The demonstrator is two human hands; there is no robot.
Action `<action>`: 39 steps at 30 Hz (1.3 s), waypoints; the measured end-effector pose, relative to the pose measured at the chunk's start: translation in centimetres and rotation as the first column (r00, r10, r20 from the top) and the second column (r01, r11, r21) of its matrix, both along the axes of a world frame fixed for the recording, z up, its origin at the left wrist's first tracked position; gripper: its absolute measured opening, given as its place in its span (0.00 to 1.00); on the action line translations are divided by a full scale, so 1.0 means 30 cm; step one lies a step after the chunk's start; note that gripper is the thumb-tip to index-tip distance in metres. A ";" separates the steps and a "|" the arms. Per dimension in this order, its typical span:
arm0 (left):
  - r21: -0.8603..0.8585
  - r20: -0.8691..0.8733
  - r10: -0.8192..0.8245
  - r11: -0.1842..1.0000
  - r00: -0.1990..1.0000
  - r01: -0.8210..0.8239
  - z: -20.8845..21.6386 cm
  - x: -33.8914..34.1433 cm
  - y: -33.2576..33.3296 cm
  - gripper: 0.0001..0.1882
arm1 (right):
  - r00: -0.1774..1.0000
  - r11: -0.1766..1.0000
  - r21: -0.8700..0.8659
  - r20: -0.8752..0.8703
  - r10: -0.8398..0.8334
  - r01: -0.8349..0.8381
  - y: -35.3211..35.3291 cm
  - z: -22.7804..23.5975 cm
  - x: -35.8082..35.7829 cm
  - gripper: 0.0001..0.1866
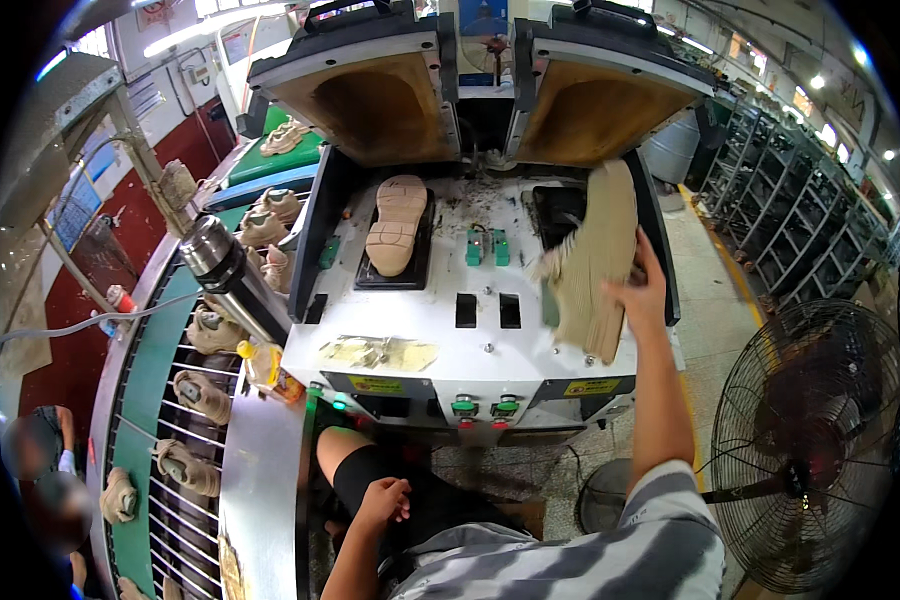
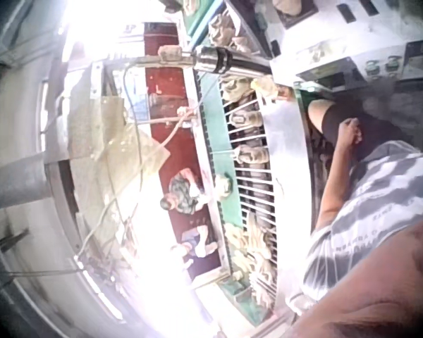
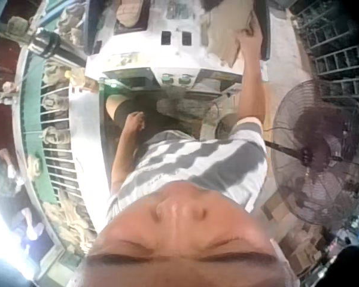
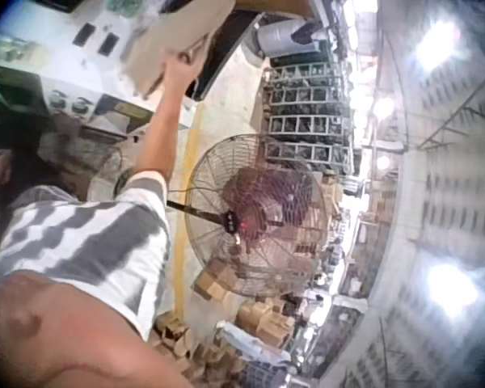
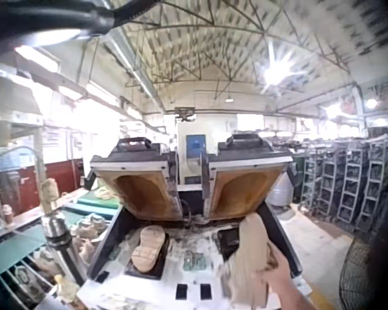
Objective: The person picks up shoes from a conveyor, places a shoe into a sole-attaching machine, presses buttons to operate the machine, and then places the shoe back onto the conveyor.
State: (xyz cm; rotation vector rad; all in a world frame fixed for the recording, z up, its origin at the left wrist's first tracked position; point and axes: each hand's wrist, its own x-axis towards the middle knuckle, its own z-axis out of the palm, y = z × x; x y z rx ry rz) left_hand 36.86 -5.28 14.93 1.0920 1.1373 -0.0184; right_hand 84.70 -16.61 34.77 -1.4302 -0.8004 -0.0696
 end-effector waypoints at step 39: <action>0.769 0.102 -0.628 0.541 0.772 0.339 -0.156 0.673 -0.043 0.12 | 0.634 0.954 0.057 -0.759 -0.151 0.295 -0.531 -0.552 -0.152 0.12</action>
